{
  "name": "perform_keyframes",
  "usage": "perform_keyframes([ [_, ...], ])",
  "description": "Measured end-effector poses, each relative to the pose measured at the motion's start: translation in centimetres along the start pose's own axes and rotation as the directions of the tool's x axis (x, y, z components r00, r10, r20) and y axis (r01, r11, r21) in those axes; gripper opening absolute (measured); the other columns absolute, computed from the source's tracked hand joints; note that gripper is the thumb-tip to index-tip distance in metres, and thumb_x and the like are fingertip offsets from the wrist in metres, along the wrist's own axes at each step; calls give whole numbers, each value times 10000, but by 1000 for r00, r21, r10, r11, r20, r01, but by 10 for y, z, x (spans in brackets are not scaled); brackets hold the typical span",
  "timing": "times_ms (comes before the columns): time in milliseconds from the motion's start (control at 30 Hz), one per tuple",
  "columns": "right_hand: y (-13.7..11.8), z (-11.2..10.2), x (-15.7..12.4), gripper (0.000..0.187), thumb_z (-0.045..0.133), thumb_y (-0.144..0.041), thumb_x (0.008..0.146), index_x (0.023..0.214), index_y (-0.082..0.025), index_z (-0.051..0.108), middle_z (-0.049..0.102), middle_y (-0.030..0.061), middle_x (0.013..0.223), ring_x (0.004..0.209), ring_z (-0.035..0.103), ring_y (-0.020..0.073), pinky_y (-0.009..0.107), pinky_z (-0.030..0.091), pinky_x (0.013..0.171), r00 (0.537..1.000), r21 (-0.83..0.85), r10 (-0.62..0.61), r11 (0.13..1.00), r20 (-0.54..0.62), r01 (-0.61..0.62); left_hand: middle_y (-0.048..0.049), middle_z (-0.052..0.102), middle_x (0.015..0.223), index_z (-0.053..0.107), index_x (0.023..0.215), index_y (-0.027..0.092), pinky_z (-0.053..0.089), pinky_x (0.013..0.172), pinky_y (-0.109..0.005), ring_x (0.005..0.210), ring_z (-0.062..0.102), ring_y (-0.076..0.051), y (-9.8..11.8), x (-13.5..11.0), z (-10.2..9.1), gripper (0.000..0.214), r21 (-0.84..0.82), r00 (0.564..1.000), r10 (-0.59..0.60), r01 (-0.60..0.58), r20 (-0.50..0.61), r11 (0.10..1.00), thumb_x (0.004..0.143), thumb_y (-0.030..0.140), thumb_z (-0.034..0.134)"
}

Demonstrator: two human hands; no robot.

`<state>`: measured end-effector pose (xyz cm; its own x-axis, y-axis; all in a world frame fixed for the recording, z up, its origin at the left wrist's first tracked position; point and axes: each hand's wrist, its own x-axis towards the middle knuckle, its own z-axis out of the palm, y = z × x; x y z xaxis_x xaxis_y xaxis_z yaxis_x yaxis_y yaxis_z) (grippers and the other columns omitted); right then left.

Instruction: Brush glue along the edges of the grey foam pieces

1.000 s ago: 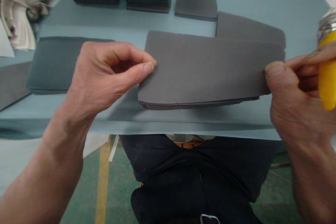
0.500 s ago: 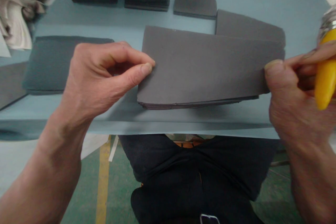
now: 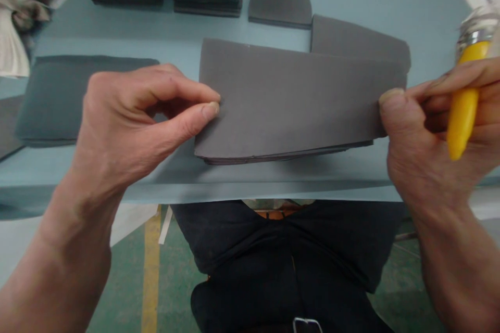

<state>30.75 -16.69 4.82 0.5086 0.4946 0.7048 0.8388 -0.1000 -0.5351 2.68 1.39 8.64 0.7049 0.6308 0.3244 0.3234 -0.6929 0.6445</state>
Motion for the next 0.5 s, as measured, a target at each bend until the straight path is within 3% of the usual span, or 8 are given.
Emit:
perform_keyframes([
  [267, -12, 1, -2, 272, 758, -316, 763, 805, -263, 494, 502, -24, 787, 603, 477, 99, 292, 409, 563, 1000, 57, 29, 998, -1, -29, -43, 736, 905, 845, 1054, 326, 453, 674, -463, 771, 621, -241, 5, -3, 2, 239, 78, 999, -32, 34, -28, 996, 940, 533, 807],
  [500, -17, -1, -2, 211, 721, -290, 809, 901, -270, 532, 480, -36, 775, 586, 440, 100, 300, 404, 581, 997, 90, 56, 994, 43, -60, -39, 694, 875, 821, 1151, 349, 392, 697, -490, 736, 601, -249, -9, -4, -1, 210, 150, 993, 108, -114, 47, 982, 950, 336, 762],
])
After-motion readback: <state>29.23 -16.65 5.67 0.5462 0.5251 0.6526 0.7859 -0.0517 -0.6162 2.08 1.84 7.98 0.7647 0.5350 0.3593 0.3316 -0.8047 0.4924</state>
